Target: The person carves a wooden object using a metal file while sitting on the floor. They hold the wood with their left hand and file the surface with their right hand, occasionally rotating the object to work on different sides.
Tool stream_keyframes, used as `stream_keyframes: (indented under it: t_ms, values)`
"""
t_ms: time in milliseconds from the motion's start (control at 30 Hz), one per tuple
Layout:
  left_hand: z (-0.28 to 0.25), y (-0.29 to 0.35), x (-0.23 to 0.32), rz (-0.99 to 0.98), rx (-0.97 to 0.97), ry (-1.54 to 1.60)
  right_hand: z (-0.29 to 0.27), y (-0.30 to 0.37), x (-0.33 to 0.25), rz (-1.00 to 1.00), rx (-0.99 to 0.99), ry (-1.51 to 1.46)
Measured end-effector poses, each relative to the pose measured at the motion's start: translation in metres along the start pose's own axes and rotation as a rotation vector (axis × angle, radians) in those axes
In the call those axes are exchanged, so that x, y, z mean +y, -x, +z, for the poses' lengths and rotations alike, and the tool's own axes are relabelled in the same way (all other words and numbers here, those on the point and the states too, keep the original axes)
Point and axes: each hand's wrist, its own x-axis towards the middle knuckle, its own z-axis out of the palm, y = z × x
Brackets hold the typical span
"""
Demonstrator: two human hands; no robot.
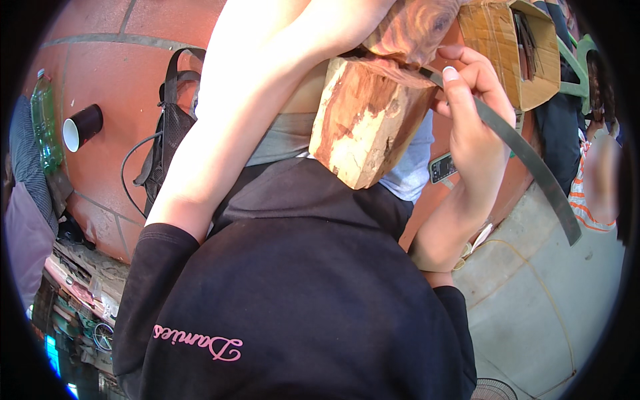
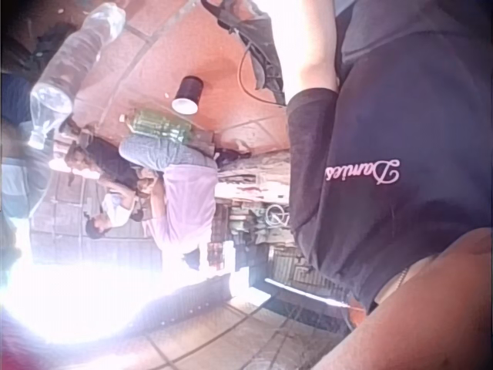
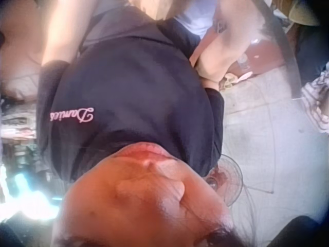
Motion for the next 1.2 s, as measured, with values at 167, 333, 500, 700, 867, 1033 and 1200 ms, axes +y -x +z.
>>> stream_keyframes:
  t_ms: [167,333,500,700,867,1033,1200]
  values:
    - [0.005,0.003,0.010,-0.039,0.032,0.046,0.006,-0.002,0.000,-0.028,0.029,0.060]
    - [0.006,0.003,0.007,0.034,0.027,0.102,0.000,-0.001,0.001,0.020,-0.003,-0.035]
    - [0.006,0.000,0.001,-0.053,0.011,0.110,0.008,-0.002,0.002,-0.066,0.051,0.065]
    - [0.009,0.001,0.001,0.005,0.047,0.140,0.001,0.001,0.003,-0.045,0.013,0.018]
    - [0.005,0.000,-0.004,0.049,-0.014,0.140,0.010,0.000,0.001,-0.052,0.053,0.044]
    - [0.004,-0.001,-0.005,0.071,0.022,0.060,0.007,-0.002,0.005,-0.123,0.052,0.039]
    - [-0.005,0.001,0.026,0.082,-0.012,-0.255,0.008,-0.001,0.005,-0.093,0.075,0.079]
